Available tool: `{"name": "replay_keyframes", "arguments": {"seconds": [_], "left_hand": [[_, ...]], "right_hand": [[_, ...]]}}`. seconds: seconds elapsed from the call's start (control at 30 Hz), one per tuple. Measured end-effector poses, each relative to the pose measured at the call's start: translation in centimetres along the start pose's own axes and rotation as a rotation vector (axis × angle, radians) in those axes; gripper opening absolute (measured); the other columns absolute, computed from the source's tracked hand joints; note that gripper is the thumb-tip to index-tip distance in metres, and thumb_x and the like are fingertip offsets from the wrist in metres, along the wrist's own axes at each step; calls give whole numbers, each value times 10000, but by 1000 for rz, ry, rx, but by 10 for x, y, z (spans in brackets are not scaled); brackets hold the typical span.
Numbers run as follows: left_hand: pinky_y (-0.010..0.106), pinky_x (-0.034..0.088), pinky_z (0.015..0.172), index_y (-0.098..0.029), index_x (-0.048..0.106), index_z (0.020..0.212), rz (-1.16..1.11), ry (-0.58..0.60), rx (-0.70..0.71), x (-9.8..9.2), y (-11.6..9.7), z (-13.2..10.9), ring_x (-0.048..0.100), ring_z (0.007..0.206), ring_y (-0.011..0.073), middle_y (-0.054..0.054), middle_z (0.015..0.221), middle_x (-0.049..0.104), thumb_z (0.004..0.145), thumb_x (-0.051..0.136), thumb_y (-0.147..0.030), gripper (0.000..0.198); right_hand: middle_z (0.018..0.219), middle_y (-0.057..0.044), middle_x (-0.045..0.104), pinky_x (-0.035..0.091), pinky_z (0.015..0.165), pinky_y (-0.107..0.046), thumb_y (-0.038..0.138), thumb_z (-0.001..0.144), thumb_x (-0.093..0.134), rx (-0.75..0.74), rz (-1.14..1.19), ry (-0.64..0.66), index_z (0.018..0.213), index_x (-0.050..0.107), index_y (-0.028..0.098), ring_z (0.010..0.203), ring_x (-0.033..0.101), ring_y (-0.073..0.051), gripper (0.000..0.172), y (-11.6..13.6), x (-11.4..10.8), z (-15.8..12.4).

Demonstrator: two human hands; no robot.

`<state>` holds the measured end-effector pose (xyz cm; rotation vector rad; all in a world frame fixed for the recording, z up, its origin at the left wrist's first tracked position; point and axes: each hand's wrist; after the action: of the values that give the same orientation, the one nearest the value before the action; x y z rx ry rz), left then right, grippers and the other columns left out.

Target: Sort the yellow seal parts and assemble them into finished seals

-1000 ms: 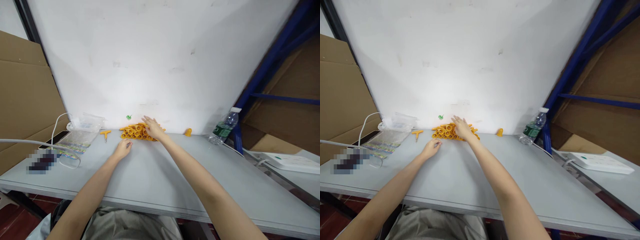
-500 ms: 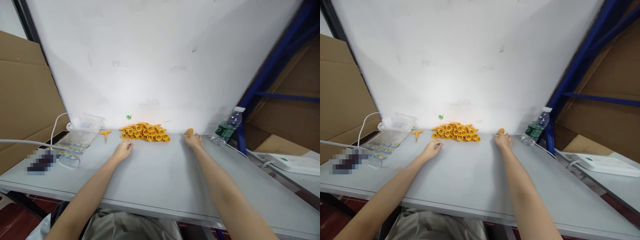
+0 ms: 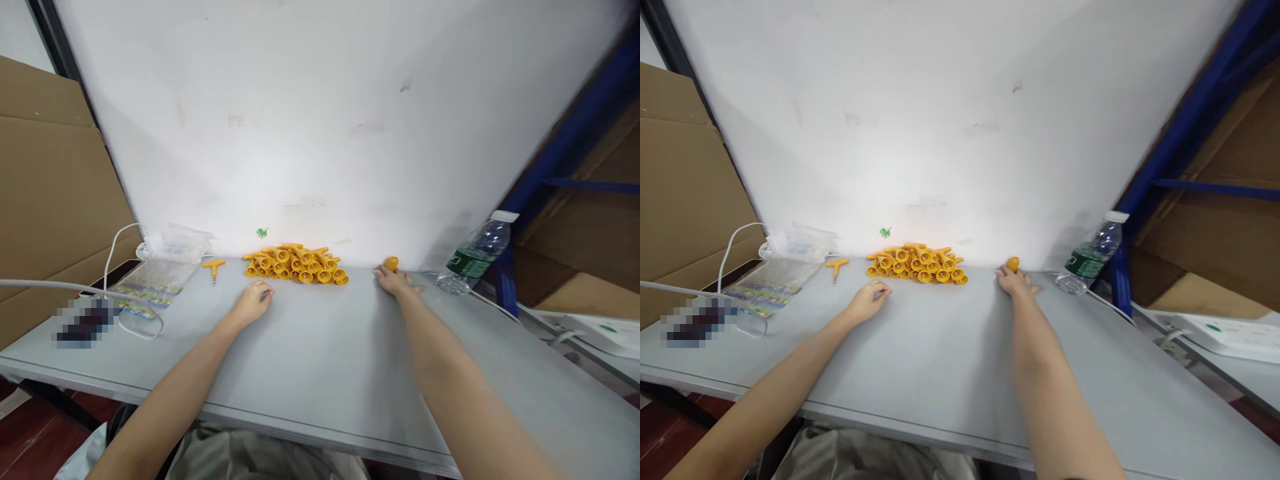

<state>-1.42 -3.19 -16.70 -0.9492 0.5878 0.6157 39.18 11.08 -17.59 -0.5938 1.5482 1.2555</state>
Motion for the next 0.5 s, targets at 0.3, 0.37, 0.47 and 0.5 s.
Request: {"name": "replay_keyframes", "arguments": {"seconds": [0.3,0.37,0.47,0.5], "left_hand": [[314,515,840,-188,680,803,3,-3,15,-2,-2,1,639,872,177,55,889,689,844,509,-151,180],[316,513,841,-186,684,804,12,-6,8,-1,0,1,638,874,179,59,891,690,845,515,-157,176],[322,516,829,-184,686,809,19,0,2,0,2,2,634,866,181,62,888,692,855,505,-176,187],[323,519,826,-185,686,807,22,2,3,0,2,3,633,863,181,61,883,693,856,502,-180,190]], "right_hand": [[1506,-154,416,163,1073,-748,399,975,273,-32,-104,2,1445,480,280,1410,306,-373,527,14,-4,-43],[1531,-142,386,153,1073,-750,402,983,239,-30,-110,24,1459,455,283,1424,290,-357,536,19,-3,-57],[1553,-139,354,167,1082,-738,400,984,225,-22,-115,40,1476,426,277,1436,278,-343,545,26,-1,-74],[1551,-145,355,173,1079,-740,397,982,230,-27,-115,38,1477,426,274,1434,282,-346,546,29,0,-79]]}}
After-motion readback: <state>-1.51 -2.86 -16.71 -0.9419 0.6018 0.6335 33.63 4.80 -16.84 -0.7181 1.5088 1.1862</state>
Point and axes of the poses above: each hand's wrist, its own z-axis towards the middle knuckle, its own x-axis out of the palm, y = z × x
